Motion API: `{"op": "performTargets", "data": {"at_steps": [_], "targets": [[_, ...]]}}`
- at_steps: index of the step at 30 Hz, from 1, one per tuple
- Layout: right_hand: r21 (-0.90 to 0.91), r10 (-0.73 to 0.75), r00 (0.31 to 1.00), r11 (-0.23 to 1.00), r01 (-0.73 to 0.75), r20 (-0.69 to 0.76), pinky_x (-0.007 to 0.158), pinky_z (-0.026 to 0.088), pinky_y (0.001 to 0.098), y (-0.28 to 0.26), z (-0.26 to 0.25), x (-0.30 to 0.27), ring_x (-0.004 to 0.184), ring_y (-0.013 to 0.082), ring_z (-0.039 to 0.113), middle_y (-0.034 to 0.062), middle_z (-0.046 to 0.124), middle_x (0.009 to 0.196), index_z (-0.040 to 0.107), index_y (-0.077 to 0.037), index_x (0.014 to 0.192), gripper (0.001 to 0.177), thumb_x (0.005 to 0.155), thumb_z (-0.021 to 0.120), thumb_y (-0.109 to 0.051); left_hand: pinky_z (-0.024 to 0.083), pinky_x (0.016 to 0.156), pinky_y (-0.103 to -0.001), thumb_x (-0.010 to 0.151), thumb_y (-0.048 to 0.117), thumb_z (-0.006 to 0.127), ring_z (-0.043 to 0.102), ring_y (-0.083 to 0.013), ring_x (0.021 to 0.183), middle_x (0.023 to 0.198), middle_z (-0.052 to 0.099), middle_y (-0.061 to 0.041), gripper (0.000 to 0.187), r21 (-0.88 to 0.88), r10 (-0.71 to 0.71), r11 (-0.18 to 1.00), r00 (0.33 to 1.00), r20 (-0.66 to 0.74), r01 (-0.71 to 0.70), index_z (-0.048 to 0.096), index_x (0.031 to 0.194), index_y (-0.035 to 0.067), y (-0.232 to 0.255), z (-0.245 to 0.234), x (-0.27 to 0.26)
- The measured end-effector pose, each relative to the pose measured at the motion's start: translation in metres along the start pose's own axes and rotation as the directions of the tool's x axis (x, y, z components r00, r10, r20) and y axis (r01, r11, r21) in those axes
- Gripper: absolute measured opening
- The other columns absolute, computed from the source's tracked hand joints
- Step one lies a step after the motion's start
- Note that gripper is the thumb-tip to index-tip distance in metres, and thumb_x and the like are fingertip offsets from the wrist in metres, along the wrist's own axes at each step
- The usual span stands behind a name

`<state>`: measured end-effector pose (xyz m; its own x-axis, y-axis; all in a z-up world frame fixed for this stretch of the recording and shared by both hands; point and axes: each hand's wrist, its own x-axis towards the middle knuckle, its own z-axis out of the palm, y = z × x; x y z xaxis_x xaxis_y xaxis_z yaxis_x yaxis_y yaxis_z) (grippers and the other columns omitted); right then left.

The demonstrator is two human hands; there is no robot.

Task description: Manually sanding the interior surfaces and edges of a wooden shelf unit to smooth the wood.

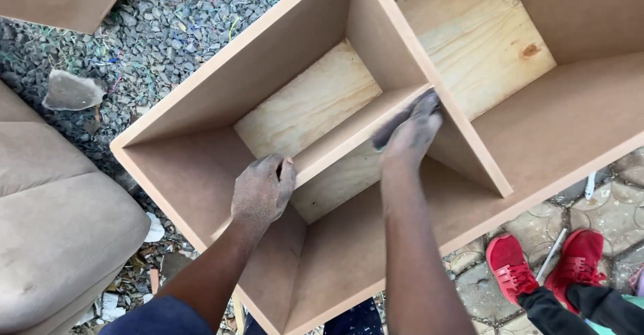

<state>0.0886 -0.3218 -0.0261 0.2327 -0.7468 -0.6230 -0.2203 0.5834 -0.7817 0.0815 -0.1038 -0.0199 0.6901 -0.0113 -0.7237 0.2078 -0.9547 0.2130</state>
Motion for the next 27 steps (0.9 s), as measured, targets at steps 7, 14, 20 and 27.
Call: {"op": "performTargets", "data": {"at_steps": [7,14,20,27], "targets": [[-0.698,0.046,0.939,0.682,0.221,0.342,0.12,0.03,0.0493,0.083,-0.03,-0.089,0.14,0.0404,0.042,0.0315,0.043,0.143,0.036,0.003,0.147,0.071,0.101,0.05,-0.048,0.061,0.094,-0.049,0.103,0.053,0.04,0.072,-0.0334,0.107,0.1,0.072,-0.014,0.047,-0.025,-0.005,1.0,0.999,0.038,0.006,0.071,0.1,0.017,0.002,-0.004,0.0],[-0.738,0.039,0.95,0.641,0.213,0.309,0.082,0.055,0.0404,0.005,-0.049,-0.046,0.089,0.0262,0.07,0.0146,0.071,0.089,0.064,-0.014,0.093,0.047,0.085,0.076,-0.058,0.06,0.094,-0.054,0.101,0.044,0.042,0.071,-0.039,0.107,0.099,0.071,-0.019,0.041,-0.049,-0.005,0.999,1.0,0.028,0.007,0.07,0.099,0.013,0.003,-0.006,-0.005],[-0.431,-0.697,0.329,0.032,0.902,0.637,0.098,0.038,0.0363,-0.042,-0.06,0.017,0.106,0.0309,0.047,0.0152,0.051,0.106,0.074,0.002,0.122,0.019,0.105,0.067,-0.005,0.06,0.093,-0.053,0.099,0.043,0.043,0.072,-0.0384,0.105,0.097,0.07,-0.017,0.039,-0.047,0.02,0.999,1.0,0.024,-0.019,0.07,0.097,0.014,0.001,-0.005,-0.002],[-0.146,-0.334,-0.007,-0.429,0.891,0.943,0.098,0.037,0.0486,0.029,-0.073,-0.05,0.121,0.0306,0.05,0.007,0.06,0.126,0.072,-0.022,0.117,0.032,0.088,0.062,-0.014,0.06,0.094,-0.054,0.098,0.042,0.044,0.071,-0.0384,0.106,0.098,0.07,-0.017,0.035,-0.06,0.026,0.998,0.999,0.036,-0.024,0.068,0.096,0.016,0.0,-0.006,-0.003]]}}
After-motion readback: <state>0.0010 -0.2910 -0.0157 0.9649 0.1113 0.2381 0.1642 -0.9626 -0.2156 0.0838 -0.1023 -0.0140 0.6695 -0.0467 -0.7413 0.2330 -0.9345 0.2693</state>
